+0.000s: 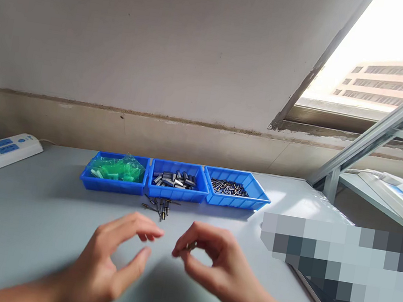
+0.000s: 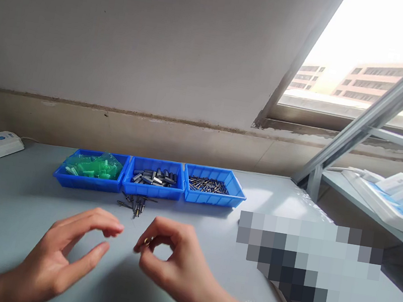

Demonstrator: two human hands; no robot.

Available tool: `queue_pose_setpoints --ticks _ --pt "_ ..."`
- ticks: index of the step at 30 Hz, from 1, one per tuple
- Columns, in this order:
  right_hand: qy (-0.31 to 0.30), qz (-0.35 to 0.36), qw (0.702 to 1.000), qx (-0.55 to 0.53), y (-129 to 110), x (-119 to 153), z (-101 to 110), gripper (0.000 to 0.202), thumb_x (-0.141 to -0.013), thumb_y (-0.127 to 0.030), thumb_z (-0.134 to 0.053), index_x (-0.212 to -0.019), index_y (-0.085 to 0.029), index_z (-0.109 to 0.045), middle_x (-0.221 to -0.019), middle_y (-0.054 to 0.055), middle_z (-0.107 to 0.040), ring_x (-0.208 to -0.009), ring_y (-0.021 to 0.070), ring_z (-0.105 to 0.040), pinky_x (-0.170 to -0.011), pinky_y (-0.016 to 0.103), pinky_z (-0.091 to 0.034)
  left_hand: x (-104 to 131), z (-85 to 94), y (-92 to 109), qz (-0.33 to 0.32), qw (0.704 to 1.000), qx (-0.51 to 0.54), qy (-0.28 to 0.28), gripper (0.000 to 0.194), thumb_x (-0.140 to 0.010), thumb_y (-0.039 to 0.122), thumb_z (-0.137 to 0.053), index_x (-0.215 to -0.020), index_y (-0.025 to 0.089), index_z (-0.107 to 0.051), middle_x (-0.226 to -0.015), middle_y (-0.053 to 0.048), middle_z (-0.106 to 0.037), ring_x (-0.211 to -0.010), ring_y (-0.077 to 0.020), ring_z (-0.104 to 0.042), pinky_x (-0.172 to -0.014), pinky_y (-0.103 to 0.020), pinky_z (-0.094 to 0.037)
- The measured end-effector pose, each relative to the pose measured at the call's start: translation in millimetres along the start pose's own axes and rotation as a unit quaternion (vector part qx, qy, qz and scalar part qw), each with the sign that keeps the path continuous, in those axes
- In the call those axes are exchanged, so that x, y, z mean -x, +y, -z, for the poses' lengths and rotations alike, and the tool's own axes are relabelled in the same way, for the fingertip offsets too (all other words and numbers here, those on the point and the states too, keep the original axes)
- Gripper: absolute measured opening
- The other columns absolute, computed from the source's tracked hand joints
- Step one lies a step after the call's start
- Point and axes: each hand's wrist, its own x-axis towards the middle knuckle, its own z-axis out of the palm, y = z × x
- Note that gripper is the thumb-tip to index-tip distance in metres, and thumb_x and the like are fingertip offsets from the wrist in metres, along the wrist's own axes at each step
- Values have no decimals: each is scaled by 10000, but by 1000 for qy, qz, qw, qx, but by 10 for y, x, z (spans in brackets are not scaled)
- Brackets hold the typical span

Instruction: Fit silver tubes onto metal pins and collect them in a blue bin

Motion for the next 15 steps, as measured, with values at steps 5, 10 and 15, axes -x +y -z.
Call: queue_pose_setpoints --ticks 5,10,15 --pt "200 161 919 298 88 -236 574 146 -814 -172 -548 -803 -222 -684 -745 33 -706 -659 174 -645 -639 307 -534 -212 146 -374 -42 975 -219 -9 230 -923 148 -466 -1018 195 -670 -1008 -67 -743 -971 -226 -673 -886 -348 -526" --pt "263 163 825 472 279 -369 894 243 -892 -260 -515 -1004 -180 -715 -839 107 -714 -818 280 -640 -682 413 -531 -245 156 -575 -36 966 -254 -29 222 -929 173 -484 -964 187 -704 -971 -79 -740 -919 -256 -681 -836 -382 -538" --pt "216 187 869 404 240 -251 619 242 -906 -184 -487 -922 -203 -728 -738 68 -668 -730 225 -604 -660 361 -521 -242 141 -570 -28 963 -266 -46 234 -931 138 -466 -857 184 -683 -869 -53 -706 -824 -226 -663 -754 -336 -530"
